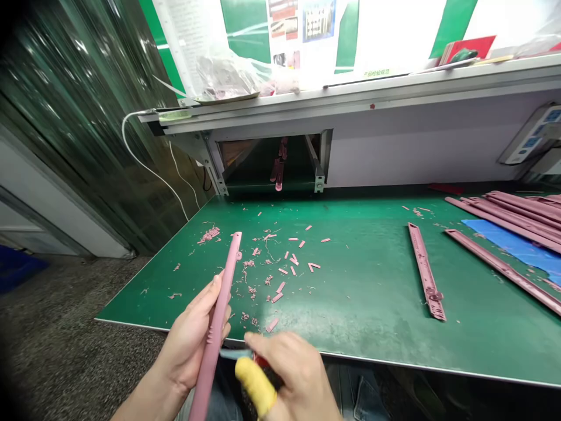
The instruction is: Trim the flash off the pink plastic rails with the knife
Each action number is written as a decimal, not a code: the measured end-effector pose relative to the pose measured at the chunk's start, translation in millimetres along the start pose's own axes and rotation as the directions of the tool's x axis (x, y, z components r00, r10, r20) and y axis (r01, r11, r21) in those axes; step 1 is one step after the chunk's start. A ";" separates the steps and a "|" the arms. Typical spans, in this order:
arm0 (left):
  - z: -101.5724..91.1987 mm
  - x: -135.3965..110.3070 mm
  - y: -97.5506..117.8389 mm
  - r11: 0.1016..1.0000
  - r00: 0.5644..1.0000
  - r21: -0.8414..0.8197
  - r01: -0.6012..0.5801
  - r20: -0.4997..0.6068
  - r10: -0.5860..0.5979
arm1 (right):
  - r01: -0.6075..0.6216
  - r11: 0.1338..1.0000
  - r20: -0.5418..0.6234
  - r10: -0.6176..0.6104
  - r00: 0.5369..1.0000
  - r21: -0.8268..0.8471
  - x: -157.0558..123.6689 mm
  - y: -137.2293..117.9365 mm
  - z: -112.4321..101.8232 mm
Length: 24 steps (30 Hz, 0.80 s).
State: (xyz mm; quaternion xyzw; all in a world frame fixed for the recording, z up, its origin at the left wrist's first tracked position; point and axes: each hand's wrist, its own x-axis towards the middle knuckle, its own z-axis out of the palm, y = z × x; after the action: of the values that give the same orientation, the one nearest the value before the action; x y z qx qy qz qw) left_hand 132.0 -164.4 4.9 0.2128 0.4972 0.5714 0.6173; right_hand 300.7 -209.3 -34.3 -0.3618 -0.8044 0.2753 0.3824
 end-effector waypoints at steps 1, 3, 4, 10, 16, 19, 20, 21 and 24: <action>1.8 -2.0 -1.7 1.000 1.000 0.003 0.001 0.008 -0.001 | 0.015 1.000 -0.103 -0.017 0.995 -0.021 5.7 4.0 -0.1; 5.1 -5.3 -3.8 1.000 1.000 0.010 0.009 0.020 -0.009 | 0.030 0.998 -0.226 -0.044 0.973 -0.062 12.1 8.5 2.8; 6.3 -6.5 -4.3 1.000 1.000 0.014 0.014 0.027 -0.015 | 0.024 0.997 -0.236 -0.041 0.971 -0.075 13.0 9.3 4.9; 7.8 -10.9 -6.6 1.000 0.998 0.019 -0.002 0.058 0.001 | -0.035 0.995 -0.219 0.013 0.976 -0.095 11.4 9.0 6.4; 10.5 -17.9 -13.5 0.997 0.998 0.081 0.006 0.063 -0.011 | -0.046 0.992 -0.321 0.007 0.947 -0.115 27.6 14.5 -11.9; 12.2 -23.7 -17.0 0.990 0.999 0.143 0.011 0.044 -0.018 | -0.057 0.992 -0.365 0.011 0.931 -0.115 40.5 19.7 -25.0; 12.6 -26.1 -18.1 0.987 0.998 0.158 0.022 0.049 -0.030 | -0.063 0.991 -0.382 0.013 0.924 -0.118 45.5 22.0 -30.0; 12.7 -28.6 -19.2 0.985 0.997 0.170 0.039 0.058 -0.050 | -0.077 0.989 -0.408 0.020 0.913 -0.124 50.7 24.7 -35.4; 10.4 -34.6 -22.5 0.982 0.986 0.143 0.120 0.095 -0.134 | -0.145 0.981 -0.525 0.057 0.849 -0.128 64.7 33.4 -51.8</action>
State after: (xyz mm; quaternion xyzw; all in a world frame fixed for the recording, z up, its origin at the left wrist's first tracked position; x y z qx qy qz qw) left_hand 157.2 -198.7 3.4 0.2519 0.5151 0.4833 0.6615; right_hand 326.5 -129.8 -2.6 -0.4944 -0.6709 0.1207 0.5394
